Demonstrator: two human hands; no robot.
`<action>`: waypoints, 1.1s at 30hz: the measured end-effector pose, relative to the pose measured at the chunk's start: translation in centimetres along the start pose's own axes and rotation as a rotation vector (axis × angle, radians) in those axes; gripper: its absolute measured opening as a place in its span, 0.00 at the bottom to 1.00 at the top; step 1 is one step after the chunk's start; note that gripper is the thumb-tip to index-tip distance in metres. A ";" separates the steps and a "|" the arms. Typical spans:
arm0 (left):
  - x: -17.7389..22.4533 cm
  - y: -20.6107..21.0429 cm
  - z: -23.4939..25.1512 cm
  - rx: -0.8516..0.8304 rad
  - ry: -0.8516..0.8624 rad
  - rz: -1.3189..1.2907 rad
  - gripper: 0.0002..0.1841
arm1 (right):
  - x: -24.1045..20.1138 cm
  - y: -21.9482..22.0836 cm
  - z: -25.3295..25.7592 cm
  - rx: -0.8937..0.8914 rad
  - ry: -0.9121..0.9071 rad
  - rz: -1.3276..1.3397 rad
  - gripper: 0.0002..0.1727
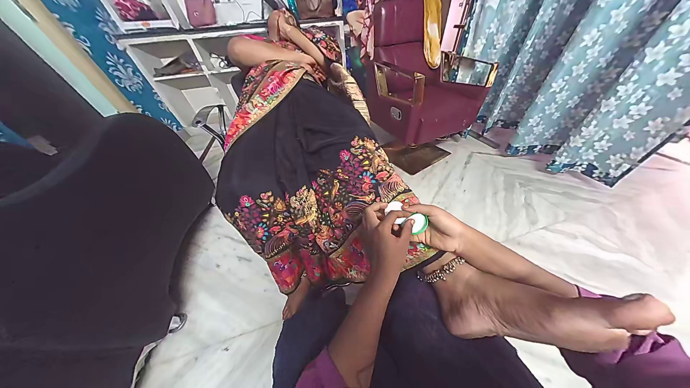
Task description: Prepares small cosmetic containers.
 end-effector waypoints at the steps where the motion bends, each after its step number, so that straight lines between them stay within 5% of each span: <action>1: 0.0 0.0 0.0 0.029 -0.013 -0.028 0.11 | 0.0 0.2 -0.2 0.032 -0.001 0.007 0.16; 4: -0.4 -0.2 0.4 0.041 -0.240 -0.270 0.21 | -0.1 0.0 -0.1 0.033 -0.028 -0.034 0.14; 7: -1.4 -0.5 1.2 -0.045 -0.567 -0.497 0.16 | -0.1 -0.1 -0.2 0.048 -0.041 -0.048 0.12; 11: -2.1 -0.9 1.7 -0.167 -0.752 -0.567 0.10 | -0.2 0.0 -0.3 0.015 -0.075 -0.065 0.10; 15: -2.0 -1.2 1.8 -0.003 -0.626 -0.540 0.05 | -0.1 0.1 -0.2 0.050 -0.080 -0.052 0.16; 22: -1.5 -1.6 1.6 0.164 0.096 -0.048 0.07 | -0.2 0.1 -0.4 0.002 -0.124 -0.174 0.13; 33: -1.8 -0.4 1.2 -0.016 0.020 -0.240 0.09 | -0.3 -0.1 -0.3 0.011 -0.134 -0.164 0.09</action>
Point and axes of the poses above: each hand's wrist, its own z-axis towards the middle knuckle, its own y-axis out of the palm, x = y × z, the point moved 4 cm from there along z, towards the middle knuckle, and after that the axes turned 13 degrees about x, right-handed, at the moved point
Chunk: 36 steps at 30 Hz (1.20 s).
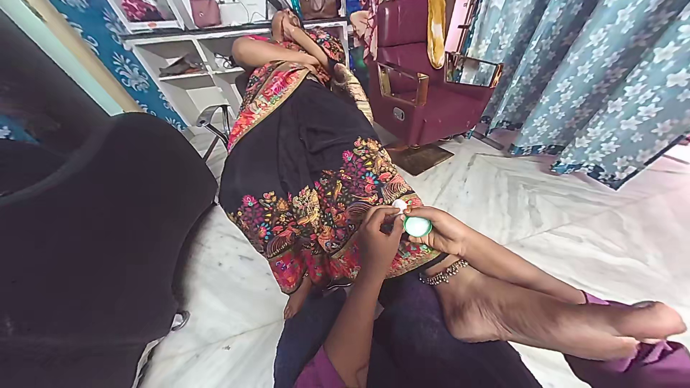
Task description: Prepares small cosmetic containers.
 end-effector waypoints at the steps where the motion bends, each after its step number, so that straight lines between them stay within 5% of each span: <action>1: 0.0 0.0 0.1 -0.008 -0.033 -0.032 0.09 | 0.0 0.0 0.1 -0.010 -0.005 -0.004 0.09; 12: -0.1 0.0 0.1 -0.025 -0.065 -0.069 0.08 | -0.5 0.3 -0.8 0.044 -0.025 -0.021 0.07; 18: 0.1 -0.2 0.1 -0.026 -0.059 -0.047 0.09 | -5.8 5.1 -11.0 0.315 0.029 -0.117 0.11; 22: 0.1 -0.2 0.2 -0.031 -0.052 -0.033 0.08 | -1.3 0.8 -2.6 -0.002 -0.054 0.006 0.08; 36: 0.3 0.0 -0.2 0.000 0.079 0.061 0.07 | 0.1 0.1 -0.1 0.088 0.012 0.047 0.07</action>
Point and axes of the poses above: each hand's wrist, its own z-axis towards the middle knuckle, its own y-axis out of the palm, x = y × z, the point moved 4 cm from there along z, towards the middle knuckle, and after that the axes turned 13 degrees about x, right-handed, at the moved point
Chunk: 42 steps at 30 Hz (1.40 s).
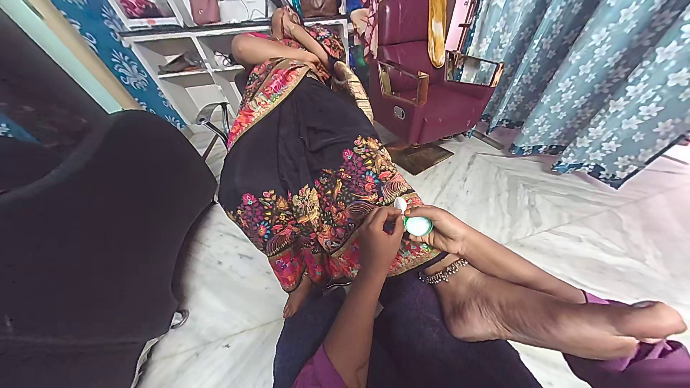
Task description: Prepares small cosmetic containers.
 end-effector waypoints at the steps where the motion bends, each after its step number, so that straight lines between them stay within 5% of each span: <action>1: 0.0 0.0 0.0 0.003 0.004 0.001 0.07 | 0.0 0.0 0.0 0.002 -0.001 0.000 0.07; 26: -0.1 -0.1 -0.2 -0.007 -0.058 -0.025 0.09 | -0.2 0.2 -0.3 0.008 -0.017 -0.026 0.11; 36: -0.2 0.2 -0.2 -0.025 -0.307 -0.129 0.09 | -0.2 0.0 -0.1 -0.042 -0.047 -0.052 0.10; 42: -0.2 0.3 -0.3 0.002 -0.200 -0.038 0.08 | -0.1 0.0 0.0 -0.037 -0.062 -0.053 0.09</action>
Point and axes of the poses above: each hand's wrist, its own z-axis towards the middle knuckle, its own y-axis out of the palm, x = y × z, the point moved 4 cm from there along z, towards the middle knuckle, and after that the axes turned 13 degrees about x, right-handed, at the moved point
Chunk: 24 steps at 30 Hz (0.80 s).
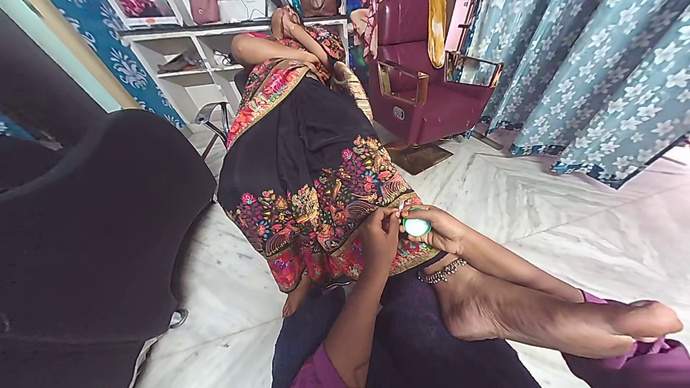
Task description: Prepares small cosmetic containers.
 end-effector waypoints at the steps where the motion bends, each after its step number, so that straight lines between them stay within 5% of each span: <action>1: 0.0 0.1 -0.1 0.012 0.048 0.030 0.08 | 0.0 0.0 0.0 -0.007 -0.001 -0.003 0.09; 14: 0.6 0.3 -0.5 0.035 0.167 0.112 0.07 | -0.2 -0.1 0.0 -0.029 -0.011 -0.042 0.10; 24: 0.1 0.2 0.2 -0.062 -0.335 -0.221 0.08 | -0.3 0.0 -0.4 -0.035 -0.017 -0.078 0.11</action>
Point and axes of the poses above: each hand's wrist, its own z-axis towards the middle knuckle, its own y-axis out of the palm, x = y × z, the point moved 4 cm from there along z, towards the middle knuckle, and after that the axes turned 13 degrees about x, right-handed, at the moved point
